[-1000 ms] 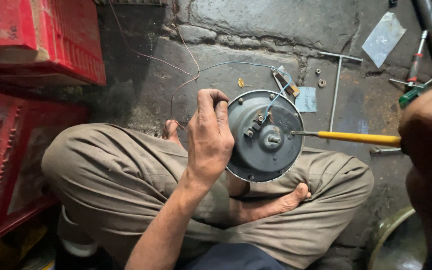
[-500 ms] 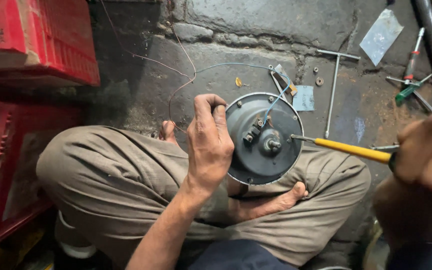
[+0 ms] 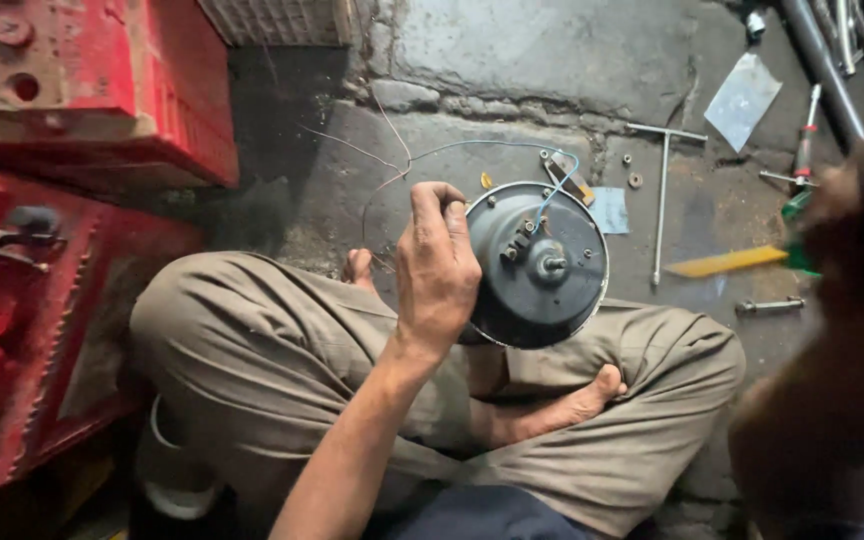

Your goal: Repairing a circular mechanical component, likely an electric vehicle horn, using a screwdriver.

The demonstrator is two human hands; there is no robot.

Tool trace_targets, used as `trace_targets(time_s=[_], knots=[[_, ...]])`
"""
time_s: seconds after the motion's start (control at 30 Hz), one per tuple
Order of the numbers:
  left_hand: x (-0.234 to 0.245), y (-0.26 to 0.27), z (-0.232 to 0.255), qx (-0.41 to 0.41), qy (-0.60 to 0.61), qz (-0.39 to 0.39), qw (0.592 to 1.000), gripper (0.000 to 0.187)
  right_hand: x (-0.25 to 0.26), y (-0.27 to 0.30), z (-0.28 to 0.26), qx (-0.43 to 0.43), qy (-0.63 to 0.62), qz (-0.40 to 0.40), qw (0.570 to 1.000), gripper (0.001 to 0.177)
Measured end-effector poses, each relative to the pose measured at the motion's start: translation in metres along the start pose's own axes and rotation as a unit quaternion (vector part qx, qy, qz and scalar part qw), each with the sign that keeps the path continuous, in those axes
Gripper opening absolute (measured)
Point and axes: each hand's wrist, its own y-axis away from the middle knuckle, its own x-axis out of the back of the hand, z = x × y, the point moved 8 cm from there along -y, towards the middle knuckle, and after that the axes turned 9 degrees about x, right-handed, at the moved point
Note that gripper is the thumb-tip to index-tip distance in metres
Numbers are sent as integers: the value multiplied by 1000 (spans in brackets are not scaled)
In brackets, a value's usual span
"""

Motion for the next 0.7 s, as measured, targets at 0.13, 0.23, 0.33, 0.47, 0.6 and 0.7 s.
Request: trace_targets(time_s=[0.13,0.23,0.33,0.47,0.6,0.7], knots=[[11,8,10,-82,-81,95,989,7,-25,-33,-67,2,-49,6,999,98],[5,4,-3,-42,-16,70,997,9,-50,-45,-102,-2,-77,16,997,107],[4,3,-7,-15,-4,61,998,10,-89,-53,-109,-55,-104,-27,993,127],[3,1,-9,-28,12,86,996,12,-86,-67,-105,-95,-106,-66,988,144],[0,-5,-8,4,18,74,997,13,-109,-63,-94,-100,-99,-86,986,128],[13,3,8,-18,-26,93,995,12,-108,-64,-102,-86,-94,-68,990,110]])
